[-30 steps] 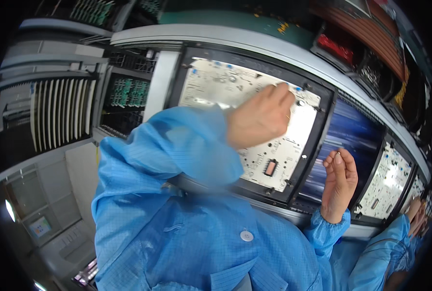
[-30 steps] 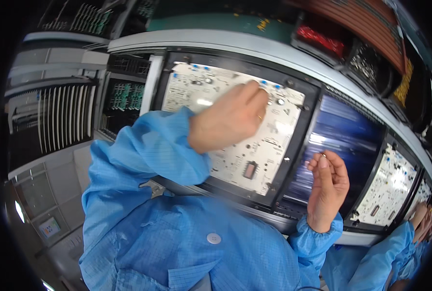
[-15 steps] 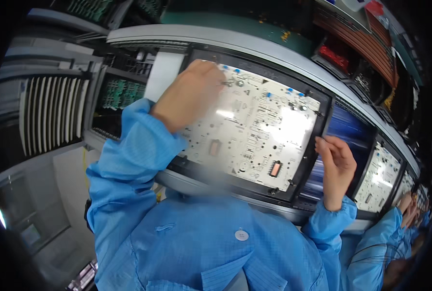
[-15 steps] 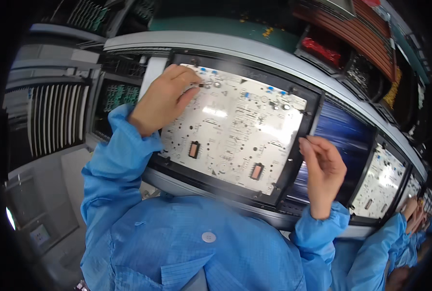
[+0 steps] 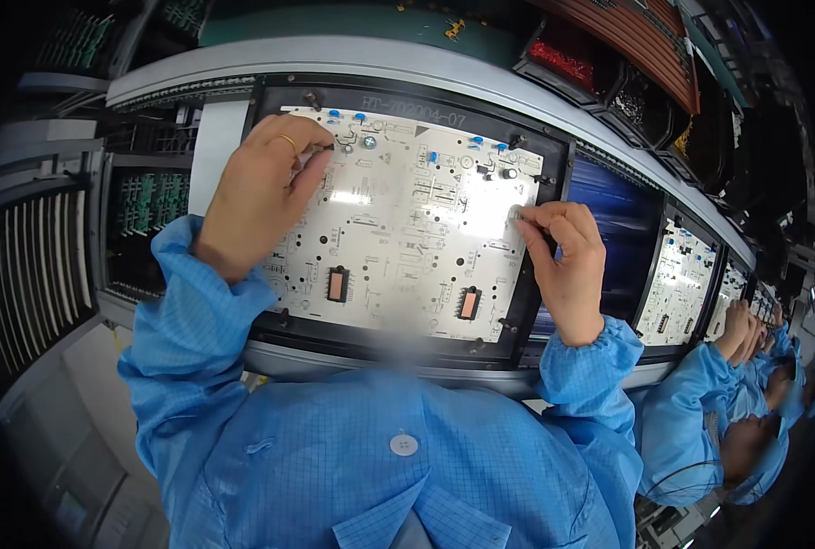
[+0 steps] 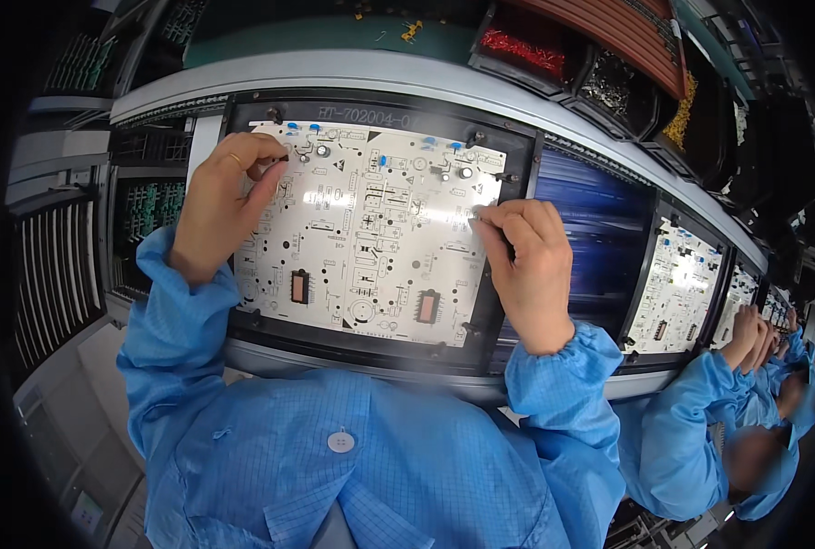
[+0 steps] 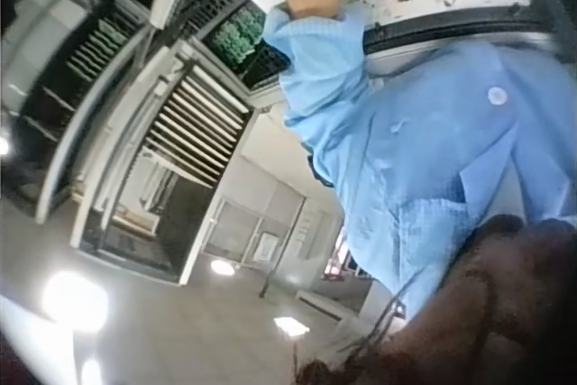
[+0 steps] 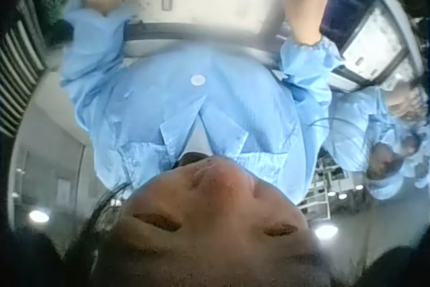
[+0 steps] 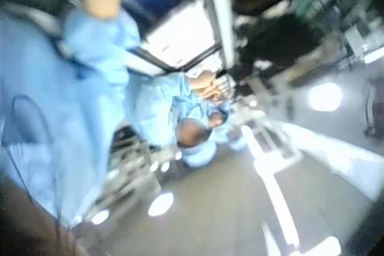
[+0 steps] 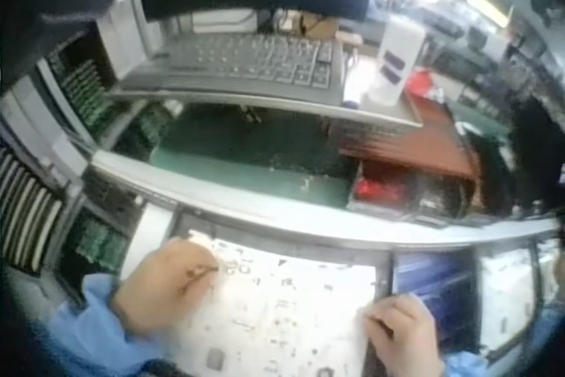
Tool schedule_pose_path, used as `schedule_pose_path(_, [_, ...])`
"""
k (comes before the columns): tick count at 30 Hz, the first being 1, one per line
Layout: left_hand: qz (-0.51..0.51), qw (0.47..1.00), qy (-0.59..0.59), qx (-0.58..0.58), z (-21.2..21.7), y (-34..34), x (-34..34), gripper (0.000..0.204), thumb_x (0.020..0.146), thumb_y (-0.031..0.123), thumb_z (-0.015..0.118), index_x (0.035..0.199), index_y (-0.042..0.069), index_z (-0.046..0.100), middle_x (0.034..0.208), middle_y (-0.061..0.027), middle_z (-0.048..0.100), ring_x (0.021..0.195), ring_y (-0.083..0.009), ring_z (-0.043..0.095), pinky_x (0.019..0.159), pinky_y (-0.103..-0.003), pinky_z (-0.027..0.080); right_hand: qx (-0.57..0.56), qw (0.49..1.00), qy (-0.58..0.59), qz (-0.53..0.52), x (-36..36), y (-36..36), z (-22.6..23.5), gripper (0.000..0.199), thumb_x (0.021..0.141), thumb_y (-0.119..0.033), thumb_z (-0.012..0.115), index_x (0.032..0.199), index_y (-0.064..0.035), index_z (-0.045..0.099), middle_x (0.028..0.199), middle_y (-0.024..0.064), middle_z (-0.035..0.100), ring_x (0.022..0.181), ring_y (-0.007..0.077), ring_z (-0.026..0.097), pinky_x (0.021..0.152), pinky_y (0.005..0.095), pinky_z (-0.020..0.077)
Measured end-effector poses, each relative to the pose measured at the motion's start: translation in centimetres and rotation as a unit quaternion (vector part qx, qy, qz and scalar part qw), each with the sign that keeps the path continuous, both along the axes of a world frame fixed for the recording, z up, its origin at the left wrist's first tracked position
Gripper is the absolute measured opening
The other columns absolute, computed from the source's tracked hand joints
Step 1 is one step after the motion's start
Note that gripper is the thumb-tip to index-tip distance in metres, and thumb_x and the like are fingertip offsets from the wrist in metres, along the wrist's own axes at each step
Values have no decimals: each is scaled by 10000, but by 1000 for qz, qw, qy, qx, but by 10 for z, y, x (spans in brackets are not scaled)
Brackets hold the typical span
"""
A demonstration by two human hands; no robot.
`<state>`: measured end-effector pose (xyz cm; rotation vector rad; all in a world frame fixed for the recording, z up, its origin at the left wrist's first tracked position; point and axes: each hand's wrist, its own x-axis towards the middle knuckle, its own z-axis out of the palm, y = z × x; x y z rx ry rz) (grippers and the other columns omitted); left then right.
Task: The person places circuit boards onto fixtures on an assembly line and manually inserts various electronic components into each board.
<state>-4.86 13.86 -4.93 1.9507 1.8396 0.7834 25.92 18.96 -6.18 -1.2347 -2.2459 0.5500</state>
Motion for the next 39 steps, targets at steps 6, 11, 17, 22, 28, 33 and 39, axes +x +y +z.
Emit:
schedule_pose_path(6, [40,999,-32,-5,3,-7,-4,166,843,8,661,1006,-16,642,897,-86,642,736,-130,582,676,-247,487,25,999,-27,10,-1,1,1,135,731,4,728,861,-8,693,824,87,628,749,262,583,647,353,487])
schedule_pose_path(11, [62,996,-61,-12,3,-9,-4,154,854,27,646,998,-26,638,889,-119,628,728,-187,601,676,-290,504,34,997,-70,6,-5,-2,4,139,738,-10,724,874,-11,699,824,86,630,752,268,584,644,359,494])
schedule_pose_path(17, [63,995,-76,-5,0,-8,-3,158,862,30,643,1010,-25,654,889,-123,653,726,-174,617,682,-279,506,61,993,-97,-10,-8,-7,4,131,744,-9,713,874,-11,700,836,85,628,752,263,583,635,357,494])
schedule_pose_path(22, [94,982,-157,-49,-7,-13,-6,176,877,43,641,1038,-26,662,881,-108,685,759,-130,622,702,-252,505,52,996,-73,10,-2,-6,0,192,730,30,697,917,-12,706,848,79,631,763,248,583,646,346,501])
schedule_pose_path(28, [104,959,-249,-86,-13,-11,-6,184,899,52,630,1056,-42,652,894,-95,693,795,-95,621,710,-224,498,65,995,-69,11,1,-12,-4,239,732,68,675,956,-8,708,852,86,632,764,245,590,646,338,504])
schedule_pose_path(33, [92,964,-241,-69,-16,-8,-9,165,907,48,621,1039,-47,646,901,-93,689,800,-90,621,709,-220,496,23,999,2,-26,6,-14,1,252,739,67,677,979,-7,702,867,103,631,768,255,590,657,330,495])
schedule_pose_path(39, [83,978,-190,-35,-10,-14,-10,117,907,12,604,1016,-19,632,955,-59,660,853,-95,607,775,-206,471,-47,999,-26,-5,26,-30,26,213,681,21,748,876,12,665,854,118,579,810,303,546,703,369,443])
